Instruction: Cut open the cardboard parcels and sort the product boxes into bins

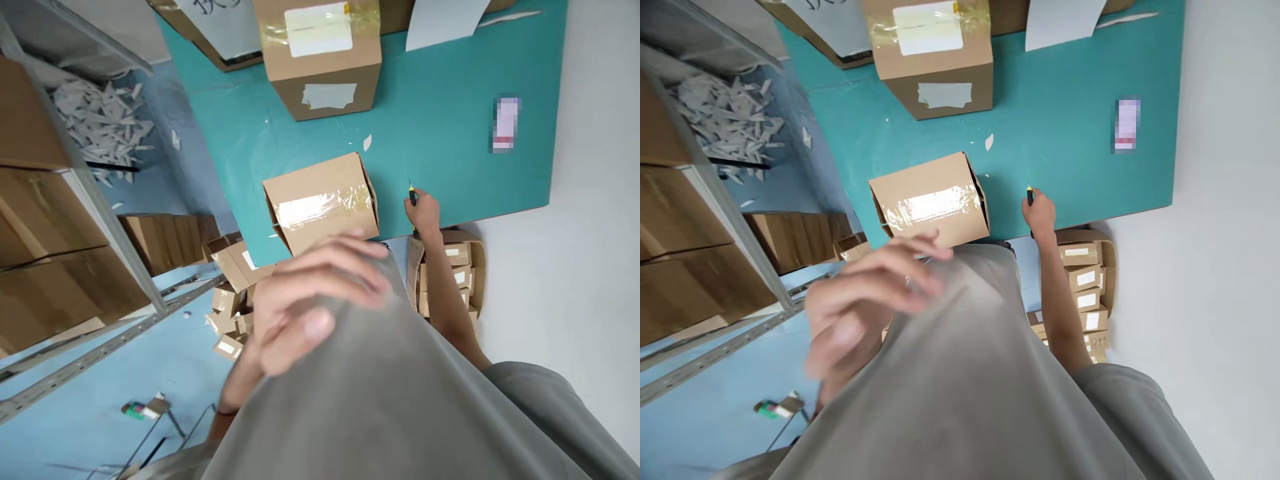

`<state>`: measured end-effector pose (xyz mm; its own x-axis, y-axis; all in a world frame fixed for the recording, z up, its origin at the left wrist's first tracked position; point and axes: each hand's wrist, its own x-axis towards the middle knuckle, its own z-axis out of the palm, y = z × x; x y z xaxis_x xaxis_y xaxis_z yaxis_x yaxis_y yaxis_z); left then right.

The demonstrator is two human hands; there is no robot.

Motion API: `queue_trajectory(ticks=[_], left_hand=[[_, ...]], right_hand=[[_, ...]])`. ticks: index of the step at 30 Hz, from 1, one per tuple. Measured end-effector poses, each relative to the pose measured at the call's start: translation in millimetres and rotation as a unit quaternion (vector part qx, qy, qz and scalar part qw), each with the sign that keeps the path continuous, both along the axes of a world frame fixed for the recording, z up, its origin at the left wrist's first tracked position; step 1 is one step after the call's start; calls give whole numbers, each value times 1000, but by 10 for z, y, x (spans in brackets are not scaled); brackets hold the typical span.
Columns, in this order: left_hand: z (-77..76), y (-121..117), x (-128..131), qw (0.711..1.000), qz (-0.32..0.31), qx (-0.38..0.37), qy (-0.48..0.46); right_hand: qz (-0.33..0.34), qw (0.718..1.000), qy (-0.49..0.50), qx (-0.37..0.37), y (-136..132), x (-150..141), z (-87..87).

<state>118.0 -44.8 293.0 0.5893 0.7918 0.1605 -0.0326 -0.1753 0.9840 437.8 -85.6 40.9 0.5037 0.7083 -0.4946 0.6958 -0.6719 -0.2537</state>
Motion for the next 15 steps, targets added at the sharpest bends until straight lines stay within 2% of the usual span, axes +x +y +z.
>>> queue_trajectory(ticks=[2,5,7,9,12,15], left_hand=[[-284,83,-24,992,98,19,82],[-860,200,-214,938,250,48,235],[-1208,214,-425,903,314,40,290],[-1479,169,-645,887,345,-12,307],[-1804,73,-908,879,376,-129,264],[-2174,53,-1054,847,411,-267,205]], right_hand=[[-9,1000,0,-14,20,17,-203],[-28,999,-2,-31,29,-1,-430],[-41,999,6,-35,28,-9,-536],[-49,998,15,-32,33,-5,-574],[-37,998,38,32,74,-37,-409],[-13,977,122,174,139,-252,30]])
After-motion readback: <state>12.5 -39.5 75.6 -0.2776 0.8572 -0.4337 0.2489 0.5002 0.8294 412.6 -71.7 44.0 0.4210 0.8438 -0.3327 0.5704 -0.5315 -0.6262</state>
